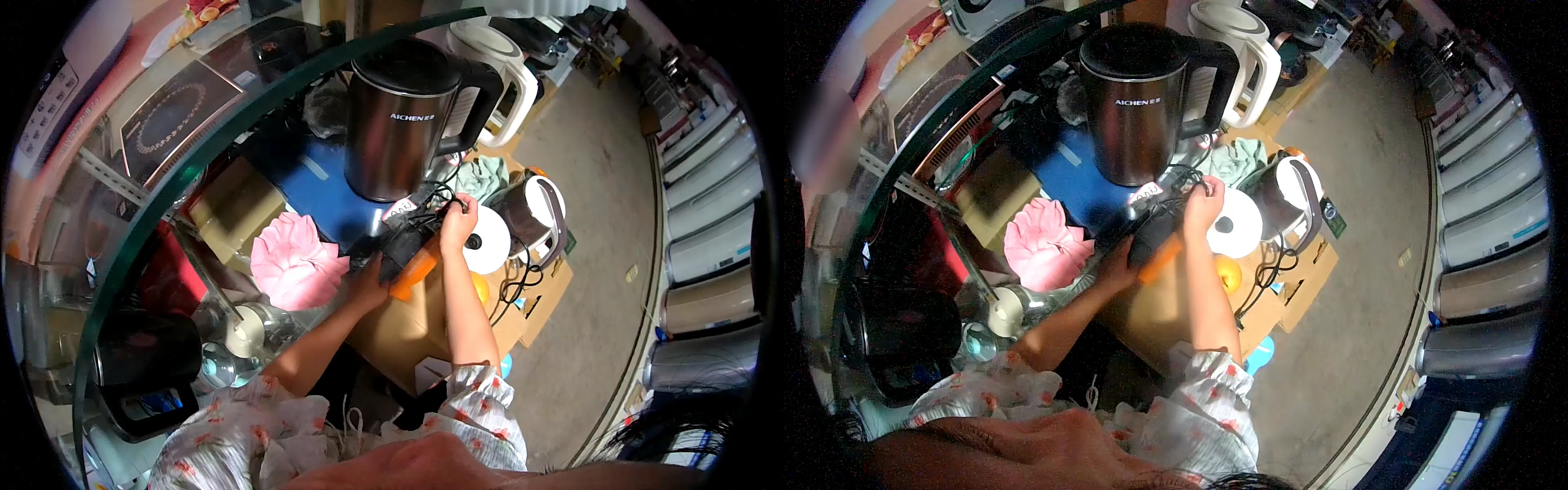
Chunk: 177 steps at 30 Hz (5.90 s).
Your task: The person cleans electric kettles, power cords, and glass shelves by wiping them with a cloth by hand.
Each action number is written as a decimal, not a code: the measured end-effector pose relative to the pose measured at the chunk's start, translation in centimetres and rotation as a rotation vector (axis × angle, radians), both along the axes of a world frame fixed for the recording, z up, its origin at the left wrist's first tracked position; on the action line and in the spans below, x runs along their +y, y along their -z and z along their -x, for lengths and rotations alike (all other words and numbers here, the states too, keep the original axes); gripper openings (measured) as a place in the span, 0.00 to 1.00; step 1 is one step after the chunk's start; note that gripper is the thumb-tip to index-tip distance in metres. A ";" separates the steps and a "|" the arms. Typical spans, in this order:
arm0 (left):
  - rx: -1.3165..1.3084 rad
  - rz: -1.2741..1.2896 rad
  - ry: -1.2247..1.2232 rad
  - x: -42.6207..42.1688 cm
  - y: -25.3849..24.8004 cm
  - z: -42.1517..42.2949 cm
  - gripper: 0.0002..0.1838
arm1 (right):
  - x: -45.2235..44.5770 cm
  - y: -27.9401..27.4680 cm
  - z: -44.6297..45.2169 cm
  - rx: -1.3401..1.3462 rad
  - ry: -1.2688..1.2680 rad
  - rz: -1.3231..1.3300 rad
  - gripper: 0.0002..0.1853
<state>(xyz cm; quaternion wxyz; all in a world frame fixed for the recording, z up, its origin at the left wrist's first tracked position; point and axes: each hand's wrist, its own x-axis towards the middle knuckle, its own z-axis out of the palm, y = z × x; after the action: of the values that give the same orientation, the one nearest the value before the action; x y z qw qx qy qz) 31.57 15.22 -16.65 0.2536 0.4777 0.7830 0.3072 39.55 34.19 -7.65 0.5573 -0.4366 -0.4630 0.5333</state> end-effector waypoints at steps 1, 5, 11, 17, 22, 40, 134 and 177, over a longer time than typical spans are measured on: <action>0.046 -0.100 -0.032 0.6 0.4 -0.2 0.37 | 0.1 -0.5 -0.2 0.037 -0.026 0.032 0.09; 0.065 -0.234 -0.143 3.2 -2.1 -1.3 0.31 | 0.3 -3.9 -1.3 0.177 -0.122 0.392 0.07; -0.120 -0.135 0.052 4.4 -6.0 -1.1 0.15 | 1.3 -5.2 -2.7 0.015 -0.529 0.651 0.09; -0.279 -0.166 -0.063 -1.3 -12.0 -3.8 0.16 | -2.5 -1.9 -4.6 0.244 -0.572 0.516 0.20; -1.313 -0.174 0.025 -3.6 -12.0 -3.5 0.20 | -9.8 -4.7 -5.1 0.024 -0.645 0.527 0.38; 0.475 -0.464 -0.091 -8.2 -9.3 12.4 0.18 | -19.7 -3.1 -5.9 0.531 -0.687 0.625 0.22; -1.441 -0.383 0.073 -18.5 -18.6 5.3 0.26 | -10.4 -18.9 2.5 -0.605 -0.223 -0.643 0.26; -1.991 -0.104 0.013 -27.2 -11.6 1.2 0.23 | -42.5 -12.8 -13.3 0.484 -0.387 0.292 0.19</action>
<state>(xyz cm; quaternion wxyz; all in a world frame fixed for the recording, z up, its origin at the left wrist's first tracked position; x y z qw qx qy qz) 30.41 -11.95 -5.04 0.7751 0.0169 0.1963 0.6003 52.89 -8.34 5.14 0.4712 -0.2766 -0.3103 0.7780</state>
